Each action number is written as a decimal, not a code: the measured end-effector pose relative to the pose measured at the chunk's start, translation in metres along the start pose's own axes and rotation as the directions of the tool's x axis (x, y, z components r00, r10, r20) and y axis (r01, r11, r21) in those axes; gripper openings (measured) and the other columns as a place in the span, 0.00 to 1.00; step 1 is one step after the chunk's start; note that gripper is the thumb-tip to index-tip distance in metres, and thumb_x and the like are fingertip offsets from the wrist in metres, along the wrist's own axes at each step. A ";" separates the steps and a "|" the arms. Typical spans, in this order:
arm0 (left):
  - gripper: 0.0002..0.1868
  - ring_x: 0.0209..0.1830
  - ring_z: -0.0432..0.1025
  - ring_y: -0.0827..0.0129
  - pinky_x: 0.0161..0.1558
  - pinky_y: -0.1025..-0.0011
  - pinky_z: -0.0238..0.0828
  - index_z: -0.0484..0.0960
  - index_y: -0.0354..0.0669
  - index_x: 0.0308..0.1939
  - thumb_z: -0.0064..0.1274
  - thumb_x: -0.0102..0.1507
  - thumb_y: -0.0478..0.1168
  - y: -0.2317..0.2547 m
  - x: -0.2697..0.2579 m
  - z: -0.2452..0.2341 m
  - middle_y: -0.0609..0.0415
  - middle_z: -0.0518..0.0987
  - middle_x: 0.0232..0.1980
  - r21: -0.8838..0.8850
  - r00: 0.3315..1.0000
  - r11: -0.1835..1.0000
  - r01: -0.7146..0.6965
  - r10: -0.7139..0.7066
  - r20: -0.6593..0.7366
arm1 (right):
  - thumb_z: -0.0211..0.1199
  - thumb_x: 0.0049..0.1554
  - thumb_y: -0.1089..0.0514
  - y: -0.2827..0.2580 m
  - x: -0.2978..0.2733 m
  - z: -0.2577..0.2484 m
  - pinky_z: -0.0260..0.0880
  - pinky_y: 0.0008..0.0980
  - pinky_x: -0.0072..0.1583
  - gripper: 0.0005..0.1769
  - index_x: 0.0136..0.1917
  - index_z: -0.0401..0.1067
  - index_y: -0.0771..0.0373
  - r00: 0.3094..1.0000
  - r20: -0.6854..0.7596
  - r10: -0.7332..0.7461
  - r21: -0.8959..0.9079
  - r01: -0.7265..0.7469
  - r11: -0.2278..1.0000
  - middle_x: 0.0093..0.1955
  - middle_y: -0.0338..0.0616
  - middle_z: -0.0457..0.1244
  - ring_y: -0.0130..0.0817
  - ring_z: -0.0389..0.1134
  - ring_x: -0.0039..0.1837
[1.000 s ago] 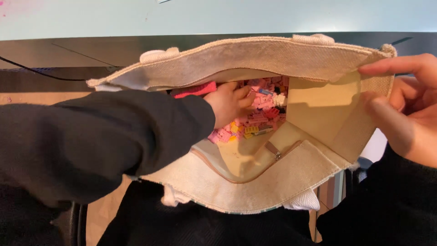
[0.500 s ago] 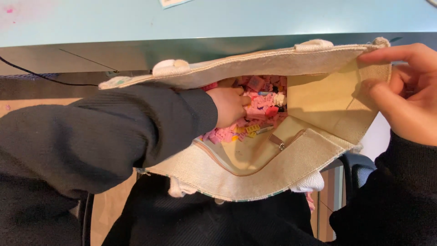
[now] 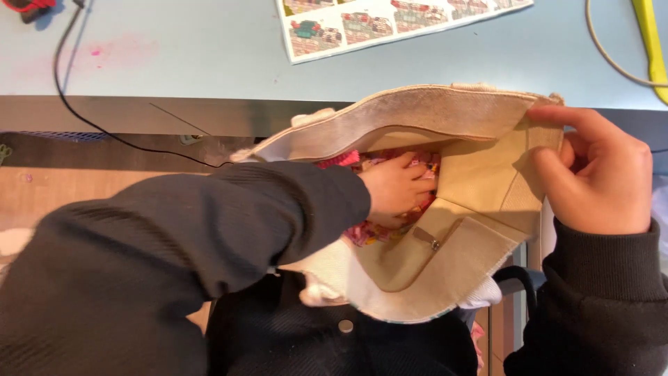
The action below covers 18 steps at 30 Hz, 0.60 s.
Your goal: Assembling a complex model using small interlocking micro blocks while following a printed instruction guide.
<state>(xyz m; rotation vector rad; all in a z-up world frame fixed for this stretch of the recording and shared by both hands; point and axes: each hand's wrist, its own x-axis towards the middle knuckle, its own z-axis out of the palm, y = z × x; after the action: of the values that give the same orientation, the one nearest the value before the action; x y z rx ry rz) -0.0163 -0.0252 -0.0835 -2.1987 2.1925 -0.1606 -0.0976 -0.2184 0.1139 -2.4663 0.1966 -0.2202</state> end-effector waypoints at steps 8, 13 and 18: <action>0.41 0.78 0.35 0.52 0.59 0.53 0.56 0.58 0.62 0.71 0.44 0.58 0.71 -0.007 -0.012 -0.009 0.51 0.37 0.80 -0.115 0.837 0.978 0.174 -0.085 0.540 | 0.52 0.54 0.70 -0.001 -0.008 0.002 0.50 0.22 0.42 0.23 0.61 0.75 0.64 0.998 -0.013 0.058 0.041 -0.058 0.997 0.25 0.33 0.48 0.21 0.45 0.32; 0.32 0.71 0.50 0.51 0.48 0.57 0.67 0.67 0.59 0.65 0.48 0.56 0.56 -0.008 -0.040 0.021 0.56 0.66 0.68 -0.142 0.912 0.986 0.087 -0.021 0.410 | 0.53 0.56 0.72 0.001 -0.014 0.003 0.52 0.22 0.42 0.22 0.62 0.75 0.68 0.999 -0.018 0.035 0.085 -0.034 0.996 0.27 0.35 0.50 0.20 0.46 0.33; 0.16 0.74 0.44 0.47 0.47 0.60 0.68 0.84 0.63 0.49 0.52 0.57 0.50 -0.011 -0.033 -0.014 0.66 0.70 0.64 -0.073 0.786 0.996 -0.045 0.080 0.613 | 0.51 0.54 0.72 0.005 -0.016 0.000 0.50 0.24 0.41 0.23 0.61 0.75 0.69 1.000 -0.029 -0.008 0.094 0.011 0.996 0.27 0.34 0.48 0.22 0.45 0.33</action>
<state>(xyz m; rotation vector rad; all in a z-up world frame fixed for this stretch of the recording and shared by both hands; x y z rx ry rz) -0.0065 0.0090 -0.0704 -1.8230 1.8887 0.5545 -0.1133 -0.2193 0.1093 -2.3720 0.1826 -0.2625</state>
